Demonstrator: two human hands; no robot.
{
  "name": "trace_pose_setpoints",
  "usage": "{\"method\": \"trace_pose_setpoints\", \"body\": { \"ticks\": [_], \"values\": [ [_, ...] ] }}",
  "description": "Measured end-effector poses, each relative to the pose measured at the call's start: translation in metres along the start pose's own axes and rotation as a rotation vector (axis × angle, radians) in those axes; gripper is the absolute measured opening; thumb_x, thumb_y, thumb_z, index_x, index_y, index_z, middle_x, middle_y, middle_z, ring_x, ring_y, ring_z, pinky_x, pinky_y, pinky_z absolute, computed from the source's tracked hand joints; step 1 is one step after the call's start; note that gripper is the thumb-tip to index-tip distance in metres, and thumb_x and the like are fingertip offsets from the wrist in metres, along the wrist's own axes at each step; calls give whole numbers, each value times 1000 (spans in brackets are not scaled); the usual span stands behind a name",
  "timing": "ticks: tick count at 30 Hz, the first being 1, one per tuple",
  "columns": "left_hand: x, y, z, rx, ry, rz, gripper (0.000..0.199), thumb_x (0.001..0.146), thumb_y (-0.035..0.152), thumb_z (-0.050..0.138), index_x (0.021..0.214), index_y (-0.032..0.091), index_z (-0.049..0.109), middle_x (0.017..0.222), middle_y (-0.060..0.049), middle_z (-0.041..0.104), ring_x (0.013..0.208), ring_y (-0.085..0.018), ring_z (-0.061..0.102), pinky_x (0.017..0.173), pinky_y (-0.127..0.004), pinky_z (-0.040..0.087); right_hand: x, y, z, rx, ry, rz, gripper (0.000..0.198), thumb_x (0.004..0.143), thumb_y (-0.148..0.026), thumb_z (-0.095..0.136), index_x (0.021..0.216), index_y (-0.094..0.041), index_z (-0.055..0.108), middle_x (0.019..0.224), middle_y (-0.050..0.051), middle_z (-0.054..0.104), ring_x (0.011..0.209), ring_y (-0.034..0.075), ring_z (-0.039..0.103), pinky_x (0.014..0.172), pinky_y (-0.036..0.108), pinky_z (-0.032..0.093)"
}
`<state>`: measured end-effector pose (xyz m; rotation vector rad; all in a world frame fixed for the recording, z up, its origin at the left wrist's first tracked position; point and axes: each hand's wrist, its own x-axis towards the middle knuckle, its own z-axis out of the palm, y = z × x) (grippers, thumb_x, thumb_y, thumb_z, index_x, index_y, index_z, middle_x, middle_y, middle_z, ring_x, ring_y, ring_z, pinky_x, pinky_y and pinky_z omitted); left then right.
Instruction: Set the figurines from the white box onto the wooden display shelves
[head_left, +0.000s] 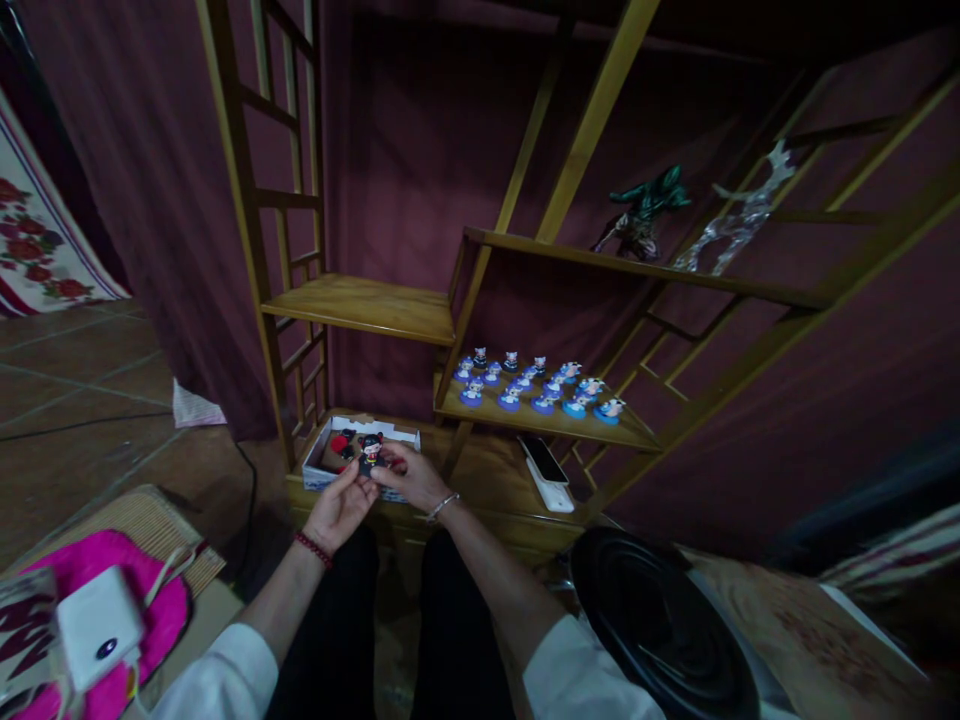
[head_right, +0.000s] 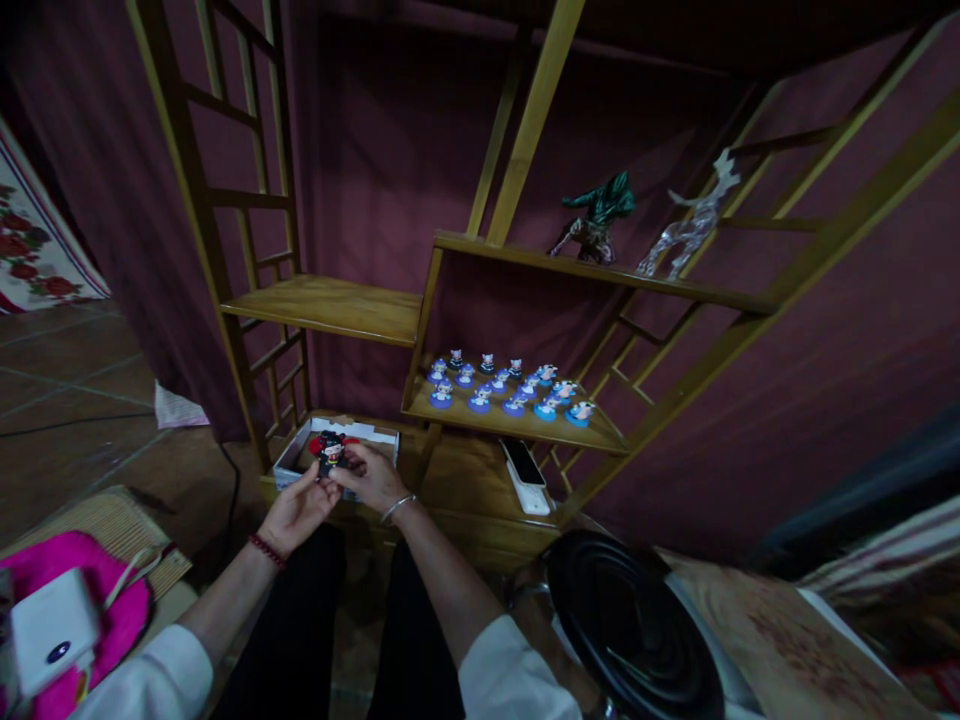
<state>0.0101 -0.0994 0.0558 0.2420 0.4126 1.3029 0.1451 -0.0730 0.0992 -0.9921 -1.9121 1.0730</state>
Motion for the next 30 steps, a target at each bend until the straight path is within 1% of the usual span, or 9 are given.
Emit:
{"method": "trace_pose_setpoints", "body": {
  "ticks": [2, 6, 8, 12, 17, 21, 24, 27, 30],
  "values": [
    [-1, 2, 2, 15, -18, -5, 13, 80, 16, 48, 85, 12, 59, 76, -7, 63, 67, -13, 59, 63, -25, 49, 3, -3, 0, 14, 34, 11, 35, 70, -29, 59, 103, -18, 54, 95, 4, 59, 82, 14, 56, 72, 28, 45],
    [-1, 3, 2, 22, -29, -12, 14, 80, 18, 48, 85, 13, 60, 73, -6, 63, 65, -13, 59, 62, -25, 49, 9, -10, -4, 53, 56, 3, 42, 68, -27, 61, 108, -20, 52, 94, 3, 59, 83, 14, 56, 75, 28, 46],
    [0, 2, 1, 21, -20, -12, 14, 80, 19, 48, 84, 12, 60, 72, -6, 63, 65, -13, 59, 62, -25, 49, 12, -13, -6, 46, 46, 4, 43, 67, -25, 61, 109, -20, 51, 94, 2, 59, 81, 13, 56, 74, 28, 45],
    [0, 0, 0, 29, -3, -17, 15, 81, 18, 47, 86, 11, 60, 74, -7, 63, 66, -13, 59, 62, -25, 49, 14, -13, -8, -31, 0, -24, 42, 67, -25, 61, 109, -19, 52, 86, 1, 60, 75, 12, 56, 72, 27, 45],
    [0, -1, 0, 26, 11, -15, 13, 80, 16, 48, 83, 12, 59, 74, -7, 62, 65, -13, 59, 61, -24, 49, 14, -12, -8, -77, -7, -17, 35, 67, -25, 62, 101, -18, 55, 78, -1, 60, 70, 11, 55, 69, 26, 44],
    [-1, -2, 0, 8, 24, 1, 13, 81, 14, 47, 81, 12, 59, 75, -6, 63, 66, -12, 59, 62, -24, 49, 14, -14, -9, -10, -26, -2, 33, 65, -23, 63, 96, -16, 55, 73, -2, 59, 65, 10, 54, 65, 24, 44],
    [-1, -3, 1, -20, 51, -3, 15, 82, 13, 45, 83, 11, 59, 78, -7, 63, 68, -11, 59, 66, -24, 50, 13, -17, -10, 23, -23, -5, 31, 64, -22, 63, 93, -15, 55, 70, -2, 58, 63, 9, 53, 62, 23, 44],
    [-1, -3, 3, -42, 56, 8, 15, 82, 12, 44, 84, 10, 59, 81, -7, 63, 69, -11, 59, 68, -25, 51, 11, -21, -12, -27, -19, -19, 29, 65, -22, 62, 92, -16, 54, 69, -3, 57, 62, 9, 53, 61, 22, 44],
    [0, -3, 5, -47, 38, 22, 15, 82, 12, 44, 84, 11, 60, 81, -7, 64, 69, -11, 59, 67, -25, 51, 10, -25, -14, -76, -23, -30, 27, 66, -24, 61, 91, -16, 54, 68, -3, 57, 62, 10, 53, 59, 22, 43]
  ]
}}
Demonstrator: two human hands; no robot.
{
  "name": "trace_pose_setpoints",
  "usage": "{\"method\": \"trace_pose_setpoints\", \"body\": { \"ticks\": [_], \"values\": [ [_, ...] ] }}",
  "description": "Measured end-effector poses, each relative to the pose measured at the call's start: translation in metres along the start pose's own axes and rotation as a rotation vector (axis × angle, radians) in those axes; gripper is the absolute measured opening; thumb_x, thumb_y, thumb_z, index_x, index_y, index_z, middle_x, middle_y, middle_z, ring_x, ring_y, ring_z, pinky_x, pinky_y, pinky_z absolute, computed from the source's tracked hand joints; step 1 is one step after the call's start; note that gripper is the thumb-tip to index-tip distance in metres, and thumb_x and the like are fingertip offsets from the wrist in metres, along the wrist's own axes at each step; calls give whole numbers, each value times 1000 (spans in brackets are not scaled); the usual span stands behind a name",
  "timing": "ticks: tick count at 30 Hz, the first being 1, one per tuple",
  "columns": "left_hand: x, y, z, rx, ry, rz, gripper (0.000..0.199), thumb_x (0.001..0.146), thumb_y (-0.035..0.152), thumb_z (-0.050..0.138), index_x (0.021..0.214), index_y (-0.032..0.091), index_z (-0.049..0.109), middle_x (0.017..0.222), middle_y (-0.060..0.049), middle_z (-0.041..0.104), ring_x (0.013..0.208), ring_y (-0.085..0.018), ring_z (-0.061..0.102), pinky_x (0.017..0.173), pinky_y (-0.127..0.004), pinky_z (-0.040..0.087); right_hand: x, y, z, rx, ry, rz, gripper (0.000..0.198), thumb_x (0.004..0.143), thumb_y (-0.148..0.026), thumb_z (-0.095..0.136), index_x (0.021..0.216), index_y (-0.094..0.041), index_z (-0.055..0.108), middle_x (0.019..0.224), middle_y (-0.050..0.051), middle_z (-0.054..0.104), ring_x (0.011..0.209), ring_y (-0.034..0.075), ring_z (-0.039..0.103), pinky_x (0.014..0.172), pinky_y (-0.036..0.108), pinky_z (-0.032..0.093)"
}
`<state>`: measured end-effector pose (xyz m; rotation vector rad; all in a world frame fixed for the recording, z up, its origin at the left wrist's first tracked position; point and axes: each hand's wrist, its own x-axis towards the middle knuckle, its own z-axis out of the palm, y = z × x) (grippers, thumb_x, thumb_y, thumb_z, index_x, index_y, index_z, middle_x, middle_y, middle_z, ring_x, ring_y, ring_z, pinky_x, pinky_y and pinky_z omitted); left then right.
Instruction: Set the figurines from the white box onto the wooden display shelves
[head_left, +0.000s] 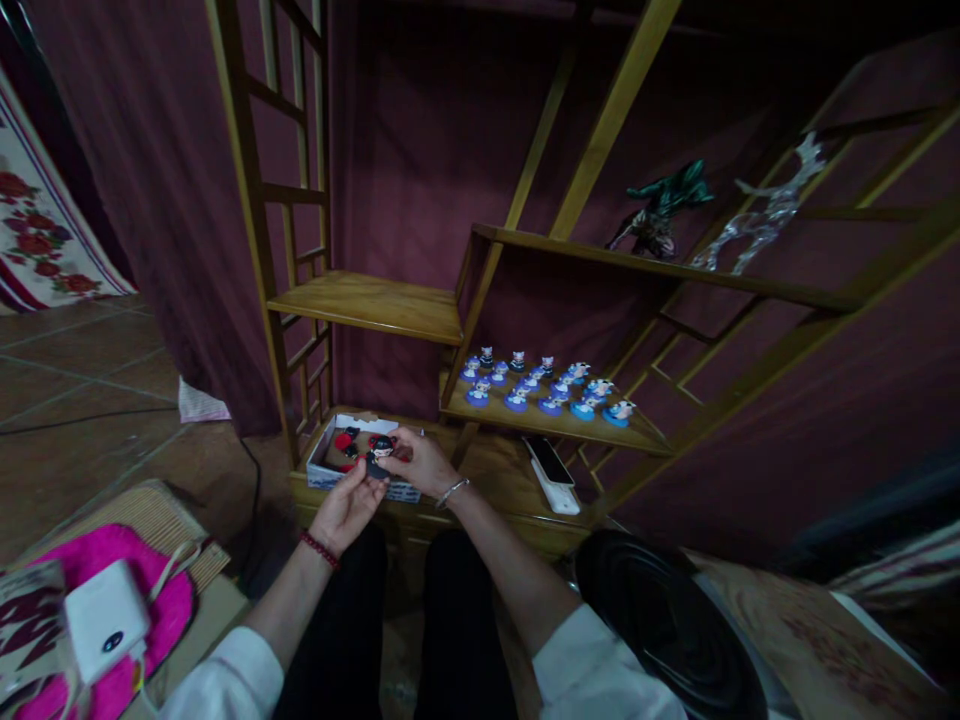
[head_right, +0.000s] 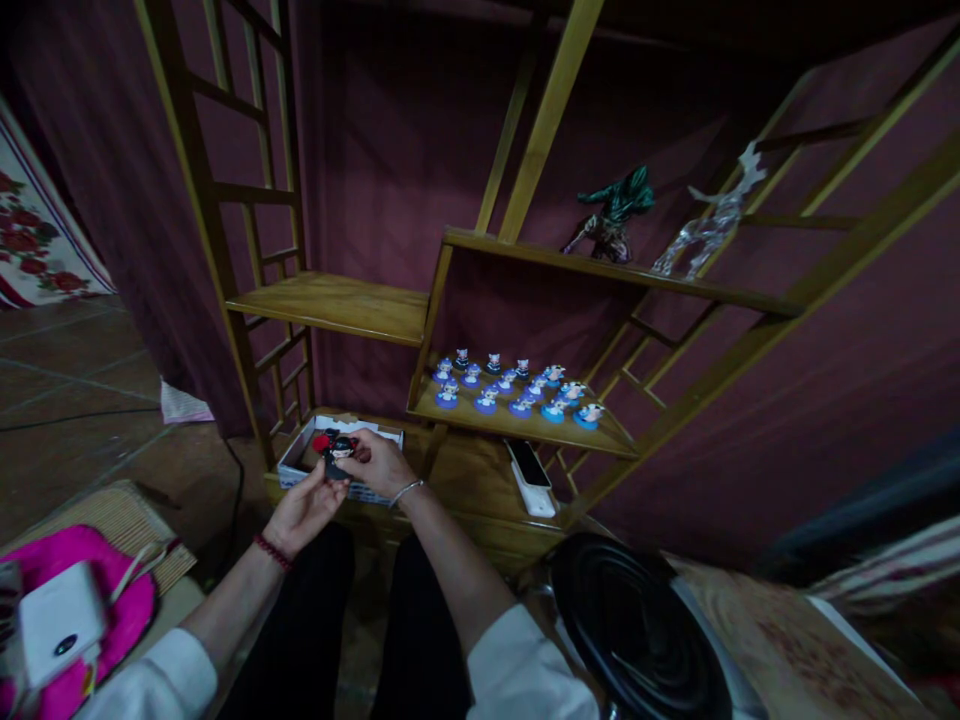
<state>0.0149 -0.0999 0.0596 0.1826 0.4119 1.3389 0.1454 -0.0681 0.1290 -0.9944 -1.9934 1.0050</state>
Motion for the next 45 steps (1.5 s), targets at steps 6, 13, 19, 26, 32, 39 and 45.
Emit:
{"method": "trace_pose_setpoints", "body": {
  "ticks": [6, 13, 19, 26, 32, 39, 45],
  "values": [
    [-1, 1, 3, 20, -15, -6, 16, 82, 12, 44, 82, 10, 60, 79, -7, 64, 68, -11, 59, 65, -23, 51, 1, 1, 0, 76, -7, 8, 26, 65, -24, 61, 89, -17, 54, 71, -2, 59, 64, 10, 55, 62, 22, 44],
    [-3, 2, 3, 51, -9, 18, 15, 81, 12, 45, 82, 11, 61, 82, -7, 64, 68, -11, 59, 65, -23, 51, -2, 2, 5, 22, 69, 14, 29, 65, -24, 61, 92, -16, 55, 69, -3, 57, 62, 10, 53, 61, 22, 43],
    [-1, 2, 2, 88, -24, 29, 15, 80, 12, 48, 86, 10, 61, 87, -9, 64, 71, -11, 60, 64, -22, 50, -3, 3, 4, 6, 82, -16, 28, 65, -24, 61, 92, -17, 55, 70, -3, 58, 64, 10, 54, 62, 22, 43],
    [2, 14, 15, 99, -101, 77, 13, 76, 11, 53, 86, 13, 63, 85, -6, 65, 73, -11, 60, 69, -23, 50, 6, -7, 2, 38, 127, -39, 26, 68, -29, 61, 90, -18, 54, 79, 0, 61, 69, 11, 56, 64, 24, 46],
    [3, 24, 24, 149, -167, 113, 20, 76, 13, 54, 94, 14, 62, 97, -7, 64, 86, -14, 59, 76, -25, 48, 6, -11, 3, -2, 155, -100, 34, 67, -28, 62, 99, -19, 54, 91, 2, 61, 83, 13, 57, 72, 26, 46],
    [0, 39, 38, 185, -184, 152, 17, 76, 15, 54, 92, 13, 62, 94, -7, 65, 88, -15, 59, 79, -25, 47, 8, -21, 0, -159, 165, -180, 37, 68, -33, 63, 102, -21, 54, 97, 4, 57, 87, 14, 55, 74, 27, 45],
    [-5, 47, 53, 207, -212, 191, 20, 76, 16, 54, 95, 14, 62, 94, -5, 65, 85, -13, 59, 78, -23, 47, 9, -38, 1, -274, 228, -227, 35, 68, -35, 63, 99, -21, 55, 94, 3, 57, 89, 17, 52, 78, 30, 42]
  ]
}}
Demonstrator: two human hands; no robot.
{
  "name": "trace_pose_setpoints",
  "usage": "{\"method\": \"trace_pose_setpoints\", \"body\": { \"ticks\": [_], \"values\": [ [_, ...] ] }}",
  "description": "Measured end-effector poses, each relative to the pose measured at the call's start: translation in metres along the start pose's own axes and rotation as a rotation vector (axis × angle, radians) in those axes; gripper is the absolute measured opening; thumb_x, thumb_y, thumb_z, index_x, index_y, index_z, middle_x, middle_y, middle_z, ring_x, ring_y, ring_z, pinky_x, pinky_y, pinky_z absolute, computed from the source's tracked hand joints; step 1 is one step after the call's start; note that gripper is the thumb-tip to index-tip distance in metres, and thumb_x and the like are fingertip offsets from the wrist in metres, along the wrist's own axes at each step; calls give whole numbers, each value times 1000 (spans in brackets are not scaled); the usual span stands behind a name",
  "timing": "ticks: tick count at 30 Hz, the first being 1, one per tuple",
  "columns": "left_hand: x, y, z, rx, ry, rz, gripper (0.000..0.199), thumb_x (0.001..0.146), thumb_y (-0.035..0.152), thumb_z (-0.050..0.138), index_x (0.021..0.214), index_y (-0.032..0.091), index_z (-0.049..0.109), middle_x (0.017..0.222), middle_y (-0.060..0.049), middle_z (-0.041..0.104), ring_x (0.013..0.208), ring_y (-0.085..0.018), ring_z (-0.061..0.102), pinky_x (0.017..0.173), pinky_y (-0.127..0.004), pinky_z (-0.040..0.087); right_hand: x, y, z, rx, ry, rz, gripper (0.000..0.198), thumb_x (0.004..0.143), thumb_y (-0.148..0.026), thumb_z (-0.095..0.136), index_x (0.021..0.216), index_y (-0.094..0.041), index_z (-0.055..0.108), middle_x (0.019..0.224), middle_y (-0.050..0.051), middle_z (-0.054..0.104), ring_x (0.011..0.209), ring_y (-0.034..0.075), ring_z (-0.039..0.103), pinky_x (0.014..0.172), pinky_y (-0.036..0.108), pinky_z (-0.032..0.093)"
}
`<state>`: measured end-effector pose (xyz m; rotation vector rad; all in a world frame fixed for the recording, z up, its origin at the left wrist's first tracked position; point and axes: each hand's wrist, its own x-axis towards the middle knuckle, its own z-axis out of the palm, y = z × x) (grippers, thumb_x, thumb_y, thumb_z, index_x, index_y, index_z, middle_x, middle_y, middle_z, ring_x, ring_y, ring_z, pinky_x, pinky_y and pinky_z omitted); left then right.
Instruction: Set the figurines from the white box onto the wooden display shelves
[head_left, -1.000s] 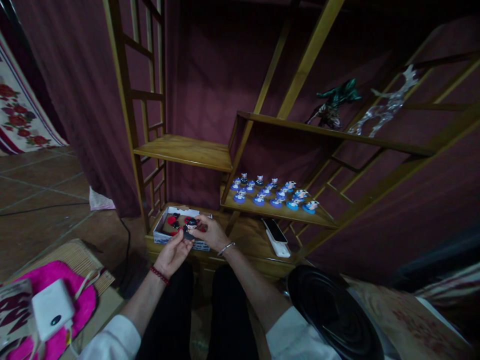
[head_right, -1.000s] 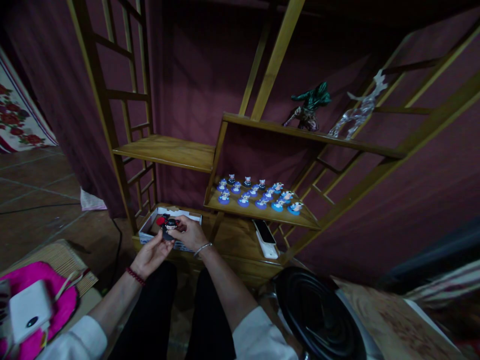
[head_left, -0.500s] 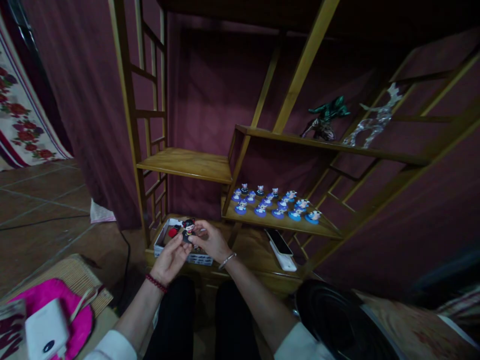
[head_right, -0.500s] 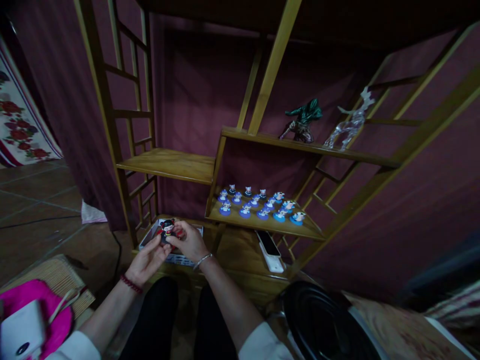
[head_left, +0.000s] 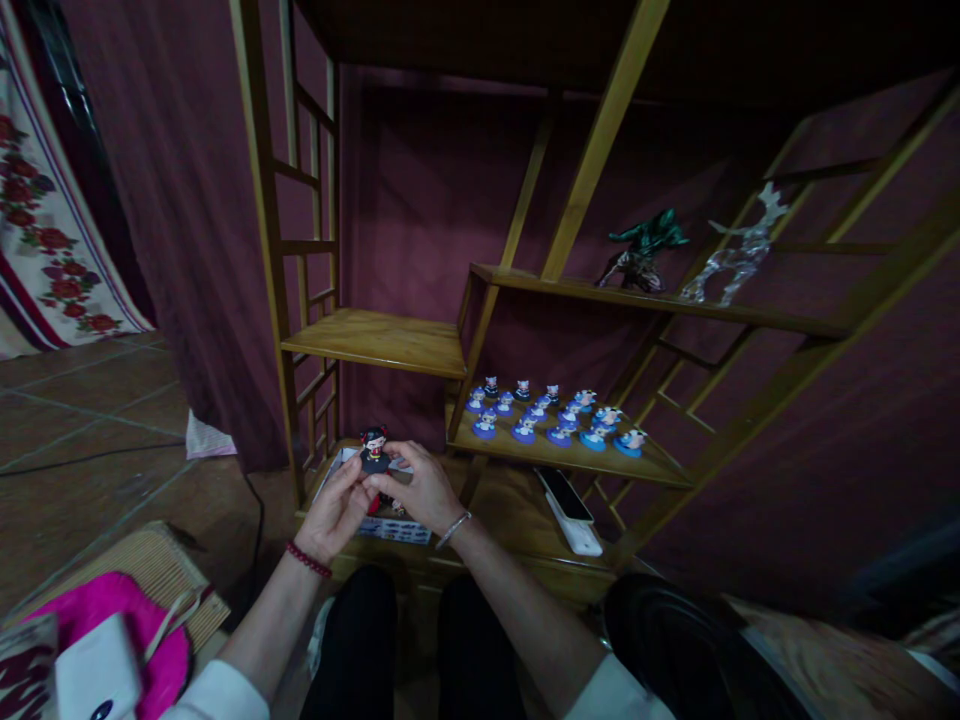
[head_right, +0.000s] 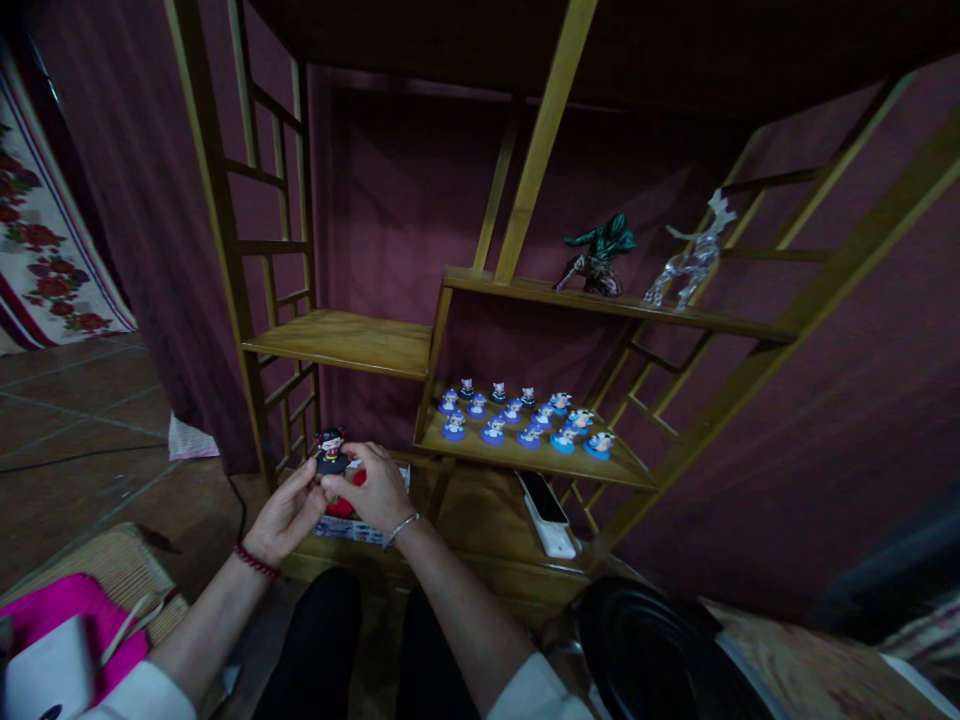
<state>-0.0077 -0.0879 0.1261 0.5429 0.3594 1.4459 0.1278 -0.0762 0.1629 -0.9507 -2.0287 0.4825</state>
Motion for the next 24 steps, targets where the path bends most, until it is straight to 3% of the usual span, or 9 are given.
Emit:
{"method": "trace_pose_setpoints", "body": {
  "ticks": [7, 12, 24],
  "values": [
    [2, 8, 11, 19, -4, 26, 22, 73, 16, 59, 94, 13, 62, 94, -7, 65, 88, -15, 59, 81, -24, 46, 9, -16, -2, -36, 82, 31, 28, 69, -30, 61, 96, -21, 56, 91, 3, 59, 85, 17, 52, 78, 31, 42],
    [4, 16, 20, 59, -6, 43, 23, 74, 17, 58, 96, 14, 61, 94, -7, 65, 82, -13, 60, 75, -22, 48, 15, -22, -5, -34, 130, 38, 31, 69, -32, 61, 97, -21, 56, 92, 3, 60, 85, 16, 53, 77, 30, 42],
    [4, 37, 50, 133, 110, 203, 18, 64, 14, 67, 81, 15, 62, 81, -2, 65, 72, -11, 60, 68, -20, 48, 33, -40, -12, -29, 165, 87, 26, 67, -34, 61, 89, -22, 55, 84, 1, 61, 74, 14, 54, 69, 28, 43]
  ]
}}
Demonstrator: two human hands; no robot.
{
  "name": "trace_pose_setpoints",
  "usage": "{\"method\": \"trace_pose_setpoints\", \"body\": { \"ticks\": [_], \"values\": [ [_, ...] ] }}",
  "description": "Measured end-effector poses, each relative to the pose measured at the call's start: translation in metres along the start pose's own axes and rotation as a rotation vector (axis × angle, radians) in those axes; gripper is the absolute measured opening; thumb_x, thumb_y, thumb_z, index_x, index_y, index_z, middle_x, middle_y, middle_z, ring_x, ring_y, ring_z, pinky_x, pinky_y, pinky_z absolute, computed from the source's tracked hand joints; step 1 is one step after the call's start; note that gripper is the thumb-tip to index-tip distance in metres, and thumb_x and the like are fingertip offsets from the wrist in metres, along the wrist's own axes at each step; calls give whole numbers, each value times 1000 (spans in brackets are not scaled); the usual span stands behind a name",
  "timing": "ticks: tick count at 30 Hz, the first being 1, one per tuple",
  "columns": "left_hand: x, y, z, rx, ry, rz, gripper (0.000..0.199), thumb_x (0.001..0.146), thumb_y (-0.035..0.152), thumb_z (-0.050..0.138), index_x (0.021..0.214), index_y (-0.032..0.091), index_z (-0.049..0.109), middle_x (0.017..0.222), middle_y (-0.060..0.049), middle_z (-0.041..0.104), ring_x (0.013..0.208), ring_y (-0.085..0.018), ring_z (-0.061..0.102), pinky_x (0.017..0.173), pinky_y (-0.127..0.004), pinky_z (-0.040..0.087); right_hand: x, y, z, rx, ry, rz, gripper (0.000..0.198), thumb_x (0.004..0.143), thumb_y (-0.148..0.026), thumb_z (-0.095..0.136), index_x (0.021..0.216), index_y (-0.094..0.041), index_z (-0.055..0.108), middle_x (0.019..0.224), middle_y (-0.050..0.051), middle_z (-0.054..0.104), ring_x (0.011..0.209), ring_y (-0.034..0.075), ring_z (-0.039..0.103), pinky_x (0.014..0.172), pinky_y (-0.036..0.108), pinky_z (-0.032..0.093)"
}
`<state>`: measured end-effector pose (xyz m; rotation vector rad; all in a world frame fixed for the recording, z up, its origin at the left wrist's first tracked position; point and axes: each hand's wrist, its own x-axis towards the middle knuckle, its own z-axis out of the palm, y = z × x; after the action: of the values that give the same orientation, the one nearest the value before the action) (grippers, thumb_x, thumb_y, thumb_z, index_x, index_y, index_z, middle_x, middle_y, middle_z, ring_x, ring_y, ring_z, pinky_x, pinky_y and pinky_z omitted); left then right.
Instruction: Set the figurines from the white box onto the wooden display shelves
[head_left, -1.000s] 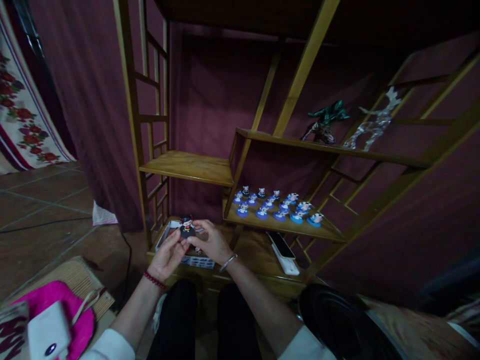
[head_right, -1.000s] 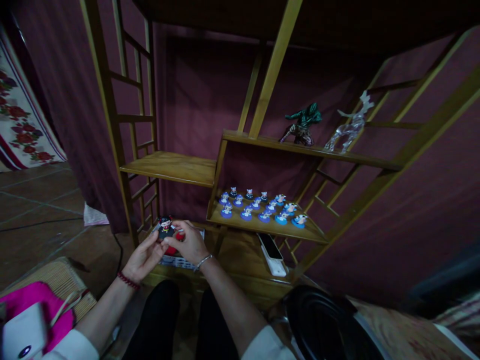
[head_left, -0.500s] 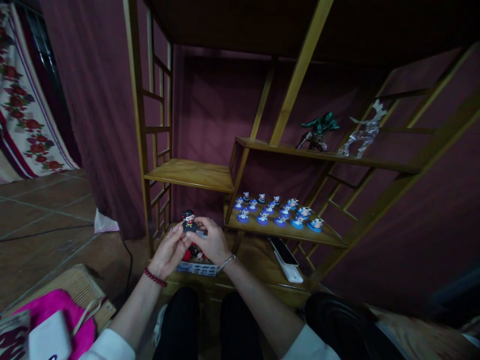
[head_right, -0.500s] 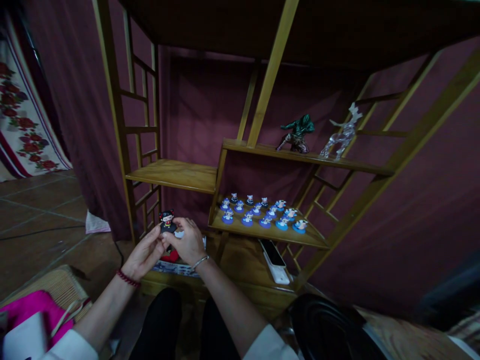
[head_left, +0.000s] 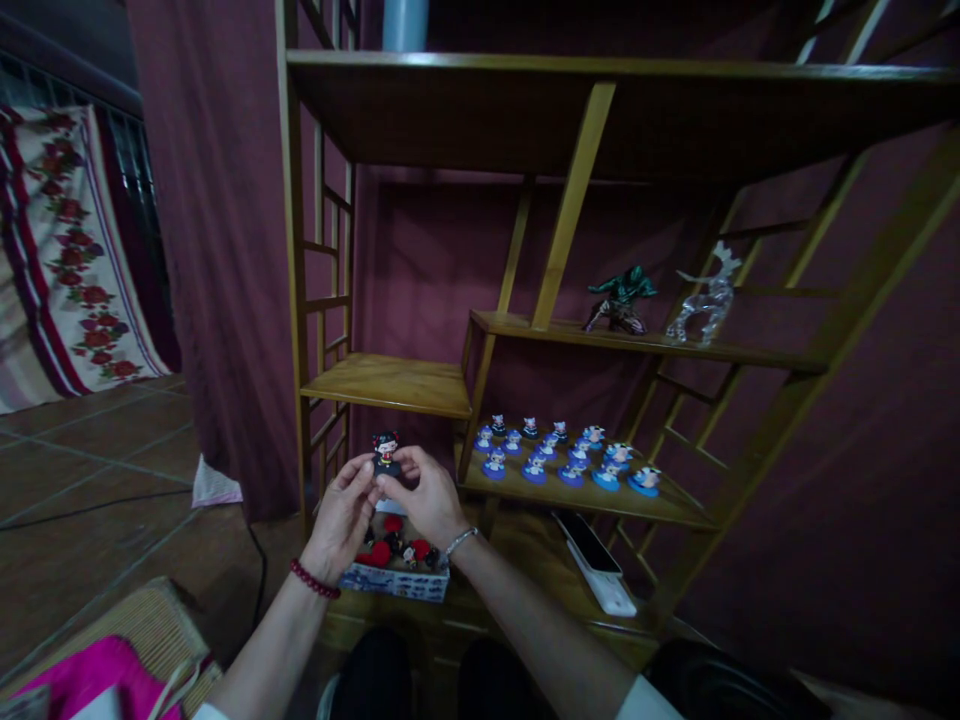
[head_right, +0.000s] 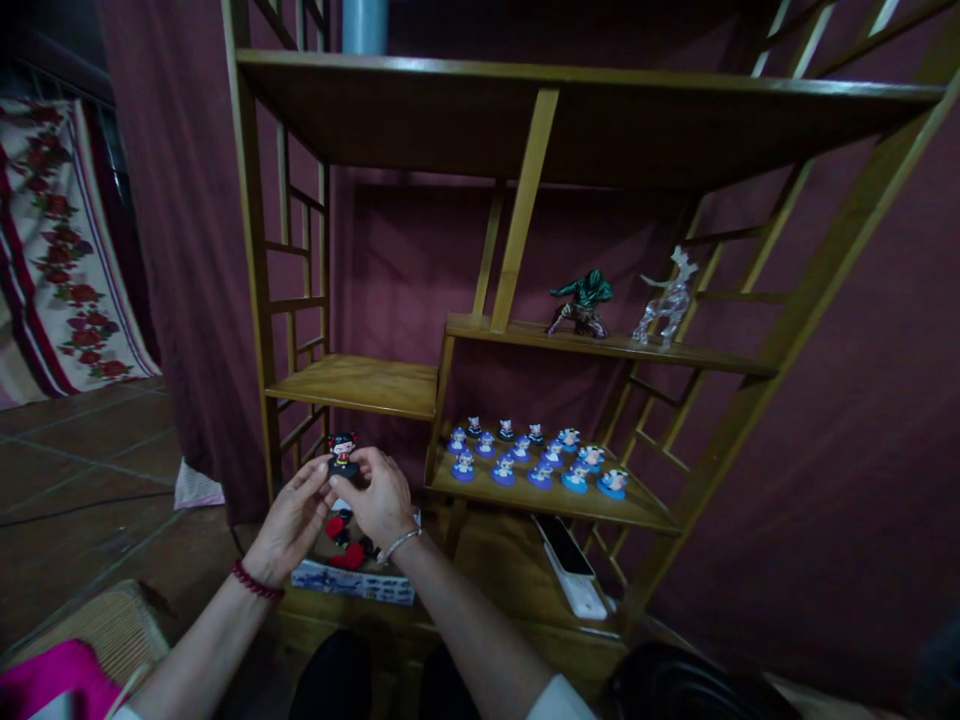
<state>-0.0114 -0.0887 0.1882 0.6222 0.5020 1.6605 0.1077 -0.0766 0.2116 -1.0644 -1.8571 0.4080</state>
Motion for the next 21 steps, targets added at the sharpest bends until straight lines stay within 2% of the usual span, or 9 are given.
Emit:
{"method": "trace_pose_setpoints", "body": {
  "ticks": [7, 16, 21],
  "values": [
    [7, 12, 18, 12, 52, 113, 12, 61, 12, 68, 69, 13, 58, 69, 1, 61, 65, -8, 57, 66, -20, 46, 17, -12, -8, -34, 26, -21, 25, 67, -38, 60, 85, -21, 53, 70, -2, 57, 62, 11, 51, 58, 24, 41],
    [16, 30, 33, 119, 2, 199, 14, 62, 17, 68, 72, 11, 60, 73, -2, 62, 66, -9, 57, 64, -21, 45, 41, -29, -21, -59, 33, -19, 25, 65, -40, 61, 81, -21, 52, 63, -3, 58, 56, 10, 52, 52, 22, 37],
    [23, 43, 44, 212, 29, 235, 20, 58, 15, 69, 76, 10, 62, 71, -3, 63, 60, -10, 57, 58, -22, 44, 60, -39, -29, -92, 18, -10, 25, 65, -40, 61, 79, -21, 53, 60, -3, 57, 54, 10, 51, 51, 21, 36]
  ]
}}
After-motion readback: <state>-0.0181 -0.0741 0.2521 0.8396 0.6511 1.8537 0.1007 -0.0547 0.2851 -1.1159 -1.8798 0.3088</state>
